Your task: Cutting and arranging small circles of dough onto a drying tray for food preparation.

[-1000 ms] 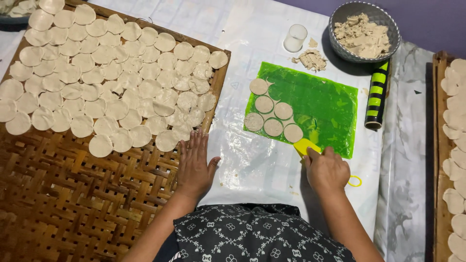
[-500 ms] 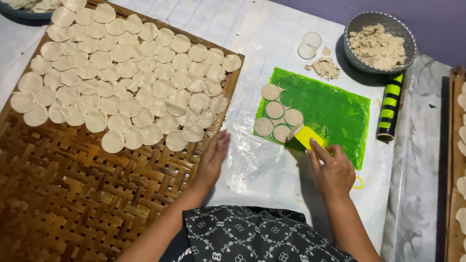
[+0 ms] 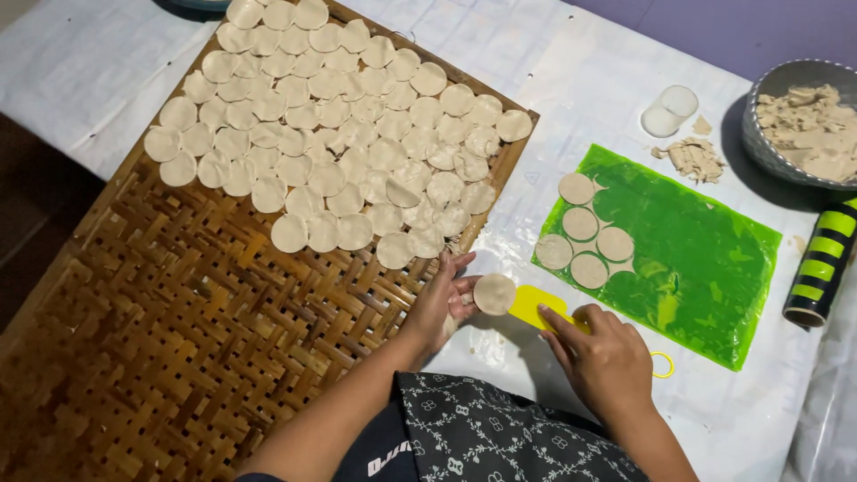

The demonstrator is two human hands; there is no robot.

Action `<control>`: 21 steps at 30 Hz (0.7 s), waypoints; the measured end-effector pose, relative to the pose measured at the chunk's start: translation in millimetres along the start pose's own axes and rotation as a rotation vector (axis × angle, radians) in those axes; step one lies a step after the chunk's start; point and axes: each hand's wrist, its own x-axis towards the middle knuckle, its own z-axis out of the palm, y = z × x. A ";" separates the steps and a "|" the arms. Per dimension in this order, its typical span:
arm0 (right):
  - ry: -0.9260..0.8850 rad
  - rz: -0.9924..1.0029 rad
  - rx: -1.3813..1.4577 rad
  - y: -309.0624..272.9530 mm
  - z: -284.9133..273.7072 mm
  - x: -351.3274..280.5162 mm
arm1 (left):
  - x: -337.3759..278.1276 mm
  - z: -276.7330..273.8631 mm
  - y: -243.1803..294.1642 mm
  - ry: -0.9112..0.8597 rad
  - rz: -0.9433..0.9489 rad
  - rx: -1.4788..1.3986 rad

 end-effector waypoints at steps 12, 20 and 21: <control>-0.093 0.121 0.006 -2.6 15.1 -2.9 | -71.3 -53.7 28.7 0.233 0.494 0.580; -0.115 0.129 0.010 -6.2 15.0 -4.4 | -86.4 -60.6 61.5 0.532 0.715 0.879; -0.110 0.127 0.004 -6.0 14.7 -5.2 | -84.1 -63.9 62.0 0.547 0.815 0.959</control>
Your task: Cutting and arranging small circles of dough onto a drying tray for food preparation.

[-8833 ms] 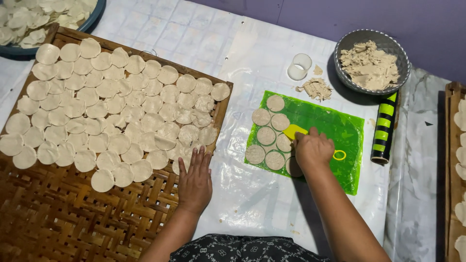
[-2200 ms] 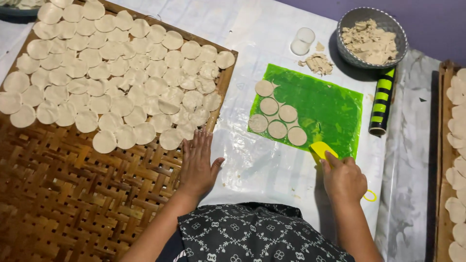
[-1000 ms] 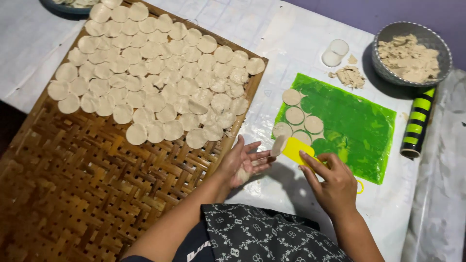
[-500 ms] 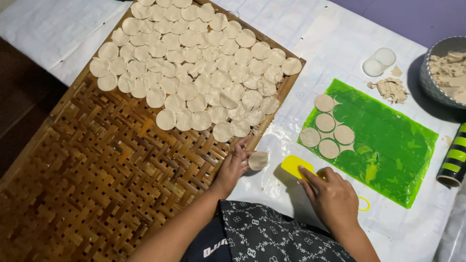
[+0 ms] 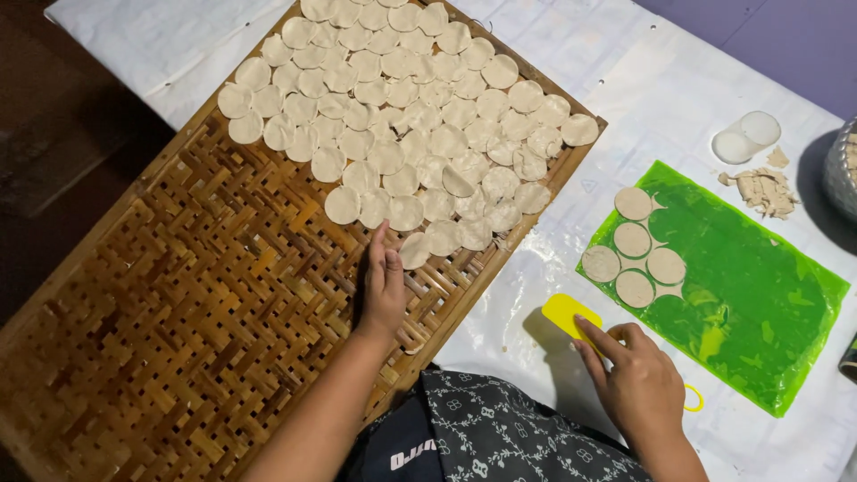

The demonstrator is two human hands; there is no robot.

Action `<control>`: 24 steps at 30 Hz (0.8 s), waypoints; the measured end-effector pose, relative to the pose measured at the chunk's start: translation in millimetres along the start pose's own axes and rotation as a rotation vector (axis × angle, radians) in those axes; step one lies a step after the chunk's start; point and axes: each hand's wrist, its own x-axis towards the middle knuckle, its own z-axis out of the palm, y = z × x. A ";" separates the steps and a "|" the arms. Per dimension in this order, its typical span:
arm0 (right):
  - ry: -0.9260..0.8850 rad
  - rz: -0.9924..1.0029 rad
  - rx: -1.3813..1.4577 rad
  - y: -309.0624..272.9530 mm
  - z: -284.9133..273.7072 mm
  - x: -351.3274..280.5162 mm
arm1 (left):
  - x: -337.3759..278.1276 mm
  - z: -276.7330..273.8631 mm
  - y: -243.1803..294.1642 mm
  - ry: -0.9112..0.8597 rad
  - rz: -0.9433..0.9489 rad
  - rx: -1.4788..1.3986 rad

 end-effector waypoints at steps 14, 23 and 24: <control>0.012 0.030 0.043 4.7 3.2 -11.5 | 0.9 -0.8 -6.0 0.024 0.043 0.069; 0.009 0.035 0.033 6.9 6.1 -14.6 | 2.2 -1.2 1.4 0.089 0.036 -0.100; 0.001 0.040 0.035 6.3 5.5 -13.9 | 3.6 0.1 3.1 0.043 -0.001 -0.163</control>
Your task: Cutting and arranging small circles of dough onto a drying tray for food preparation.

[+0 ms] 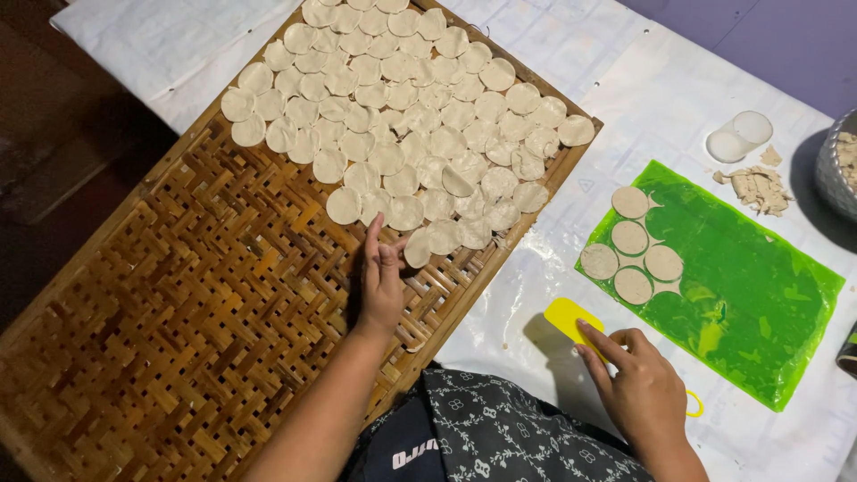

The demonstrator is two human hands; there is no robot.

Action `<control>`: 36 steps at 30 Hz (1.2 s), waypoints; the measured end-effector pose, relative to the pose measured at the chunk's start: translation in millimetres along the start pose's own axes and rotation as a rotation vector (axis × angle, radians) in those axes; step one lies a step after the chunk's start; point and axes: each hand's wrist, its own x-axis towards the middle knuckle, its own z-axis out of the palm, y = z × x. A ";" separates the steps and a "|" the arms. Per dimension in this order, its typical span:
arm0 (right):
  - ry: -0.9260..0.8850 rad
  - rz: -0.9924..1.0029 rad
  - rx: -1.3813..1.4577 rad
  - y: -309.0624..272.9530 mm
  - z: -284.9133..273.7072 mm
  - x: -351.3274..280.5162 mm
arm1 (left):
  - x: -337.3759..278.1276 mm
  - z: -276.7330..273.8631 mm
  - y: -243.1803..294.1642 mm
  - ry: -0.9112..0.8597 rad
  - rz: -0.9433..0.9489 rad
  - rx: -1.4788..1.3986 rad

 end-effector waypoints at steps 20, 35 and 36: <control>-0.016 0.052 0.026 8.3 -1.3 -5.5 | -1.4 -2.0 10.1 0.004 0.187 0.657; 0.106 0.423 -0.322 122.1 37.9 1.9 | -35.4 60.3 8.5 -0.357 0.384 0.831; 0.107 0.413 -0.373 123.7 39.7 8.1 | -35.6 61.5 7.2 -0.388 0.362 0.905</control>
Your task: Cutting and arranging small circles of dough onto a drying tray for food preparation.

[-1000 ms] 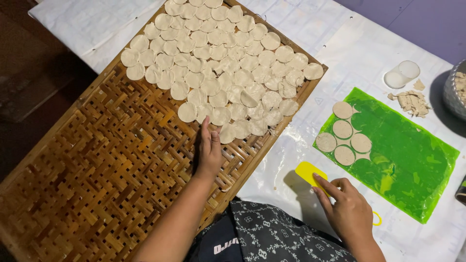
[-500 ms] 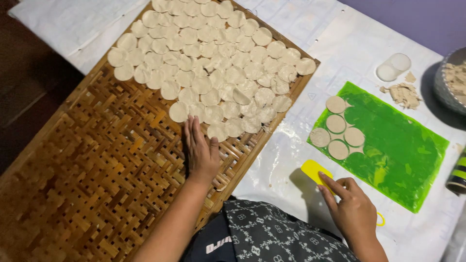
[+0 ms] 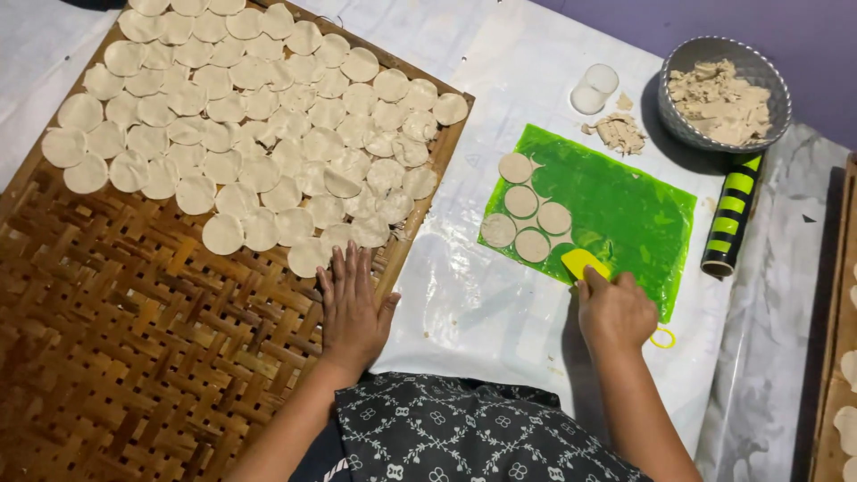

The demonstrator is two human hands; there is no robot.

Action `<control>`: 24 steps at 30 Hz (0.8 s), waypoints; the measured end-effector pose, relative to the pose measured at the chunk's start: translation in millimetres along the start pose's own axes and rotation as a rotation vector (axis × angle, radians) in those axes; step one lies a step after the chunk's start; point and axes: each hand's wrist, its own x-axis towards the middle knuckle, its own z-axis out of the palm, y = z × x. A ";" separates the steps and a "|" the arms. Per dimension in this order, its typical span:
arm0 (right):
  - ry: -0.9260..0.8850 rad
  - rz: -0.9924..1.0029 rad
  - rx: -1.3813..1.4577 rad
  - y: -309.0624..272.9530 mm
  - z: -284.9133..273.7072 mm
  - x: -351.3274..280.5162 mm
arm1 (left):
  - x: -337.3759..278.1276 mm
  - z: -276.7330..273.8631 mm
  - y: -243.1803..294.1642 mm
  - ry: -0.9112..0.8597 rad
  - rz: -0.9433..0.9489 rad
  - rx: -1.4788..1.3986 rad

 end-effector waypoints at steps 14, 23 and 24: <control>-0.023 -0.038 0.240 1.8 9.8 28.8 | -0.2 2.0 9.4 -0.041 -0.069 0.191; -0.033 -0.045 0.430 4.5 29.0 106.7 | -0.7 3.5 10.9 -0.019 -0.078 0.209; 0.009 -0.116 0.305 2.8 27.9 113.1 | -0.8 3.6 10.7 -0.018 -0.078 0.205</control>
